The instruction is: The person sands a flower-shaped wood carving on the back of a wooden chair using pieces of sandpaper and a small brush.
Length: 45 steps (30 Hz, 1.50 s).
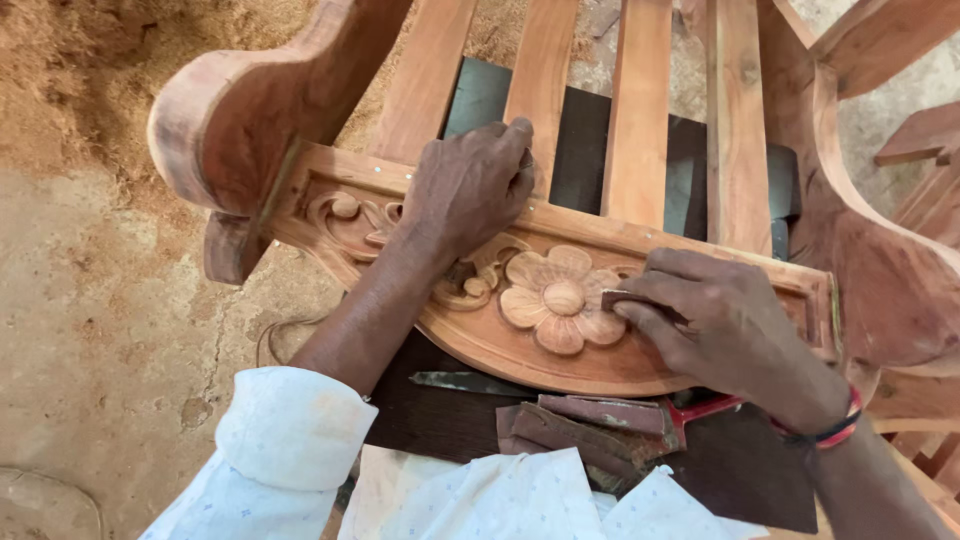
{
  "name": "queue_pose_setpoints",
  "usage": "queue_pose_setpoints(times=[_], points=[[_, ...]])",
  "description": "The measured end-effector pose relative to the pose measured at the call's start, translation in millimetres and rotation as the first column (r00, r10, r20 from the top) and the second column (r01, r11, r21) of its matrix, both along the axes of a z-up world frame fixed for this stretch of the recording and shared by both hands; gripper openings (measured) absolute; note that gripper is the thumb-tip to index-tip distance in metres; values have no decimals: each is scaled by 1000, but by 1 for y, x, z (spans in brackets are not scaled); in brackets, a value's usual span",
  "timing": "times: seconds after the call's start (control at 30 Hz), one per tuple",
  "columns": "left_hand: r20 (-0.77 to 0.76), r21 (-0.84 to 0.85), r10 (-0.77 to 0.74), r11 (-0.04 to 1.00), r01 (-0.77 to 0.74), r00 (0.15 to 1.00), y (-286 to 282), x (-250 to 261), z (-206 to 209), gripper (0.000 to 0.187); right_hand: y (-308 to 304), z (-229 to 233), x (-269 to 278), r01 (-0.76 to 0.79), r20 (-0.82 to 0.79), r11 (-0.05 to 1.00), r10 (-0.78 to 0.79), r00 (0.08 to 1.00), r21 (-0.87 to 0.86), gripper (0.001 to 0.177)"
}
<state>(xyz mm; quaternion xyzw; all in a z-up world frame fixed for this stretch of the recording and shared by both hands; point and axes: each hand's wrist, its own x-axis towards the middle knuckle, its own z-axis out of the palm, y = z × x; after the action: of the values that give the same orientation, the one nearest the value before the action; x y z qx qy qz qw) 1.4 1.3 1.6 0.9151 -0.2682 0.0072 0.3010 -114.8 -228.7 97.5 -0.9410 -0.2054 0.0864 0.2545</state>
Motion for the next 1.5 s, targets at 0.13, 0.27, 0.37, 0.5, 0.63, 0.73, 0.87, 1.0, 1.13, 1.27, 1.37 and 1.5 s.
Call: queue_pose_setpoints(times=[0.13, 0.27, 0.37, 0.5, 0.63, 0.73, 0.87, 1.0, 1.13, 1.27, 1.37, 1.5], points=[[-57, 28, -4, 1000, 6, 998, -4, 0, -1, 15, 2, -3, 2, -36, -1, 999, 36, 999, 1, 15], [-6, 4, -3, 1000, 3, 1000, -2, 0, -2, 13, -1, 0, 2, -7, -18, 1000, 6, 1000, -5, 11], [-8, 33, -7, 999, 7, 1000, -2, 0, 0, 16, 2, -2, 2, -12, -38, 1000, 12, 999, -20, 13], [-29, 7, -13, 1000, 13, 1000, -2, -1, 4, 20, -1, 2, 1, -17, -14, 1000, 17, 1000, 13, 14], [-100, 34, -4, 999, 7, 995, -2, -1, 9, 24, 7, -4, 1, -12, 10, 1000, 12, 1000, 17, 14], [-96, -10, -18, 1000, 17, 995, -2, 0, 11, 26, 2, -2, 0, -21, -28, 999, 21, 999, 31, 15], [-53, -108, -101, 990, 95, 993, 4, -3, 10, 23, 4, -2, 0, 18, 14, 999, -18, 1000, 34, 14], [15, -129, -72, 989, 73, 997, 11, -16, 5, 15, -4, -10, -6, 185, -192, 974, -157, 969, 134, 15], [79, -122, -94, 987, 103, 992, 45, -25, 14, 25, -22, -21, -20, 450, -317, 793, -338, 886, 411, 16], [-63, 51, -186, 981, 189, 981, 70, -27, 41, 29, -33, -34, -24, 639, -511, 641, -413, 754, 425, 16], [-152, 37, -225, 972, 233, 962, 73, -20, 58, 45, -33, -38, -21, 546, -446, 695, -348, 825, 467, 17], [-226, 103, -157, 977, 184, 961, 79, -13, 64, 28, -33, -38, -20, 539, -438, 734, -358, 825, 414, 18]])
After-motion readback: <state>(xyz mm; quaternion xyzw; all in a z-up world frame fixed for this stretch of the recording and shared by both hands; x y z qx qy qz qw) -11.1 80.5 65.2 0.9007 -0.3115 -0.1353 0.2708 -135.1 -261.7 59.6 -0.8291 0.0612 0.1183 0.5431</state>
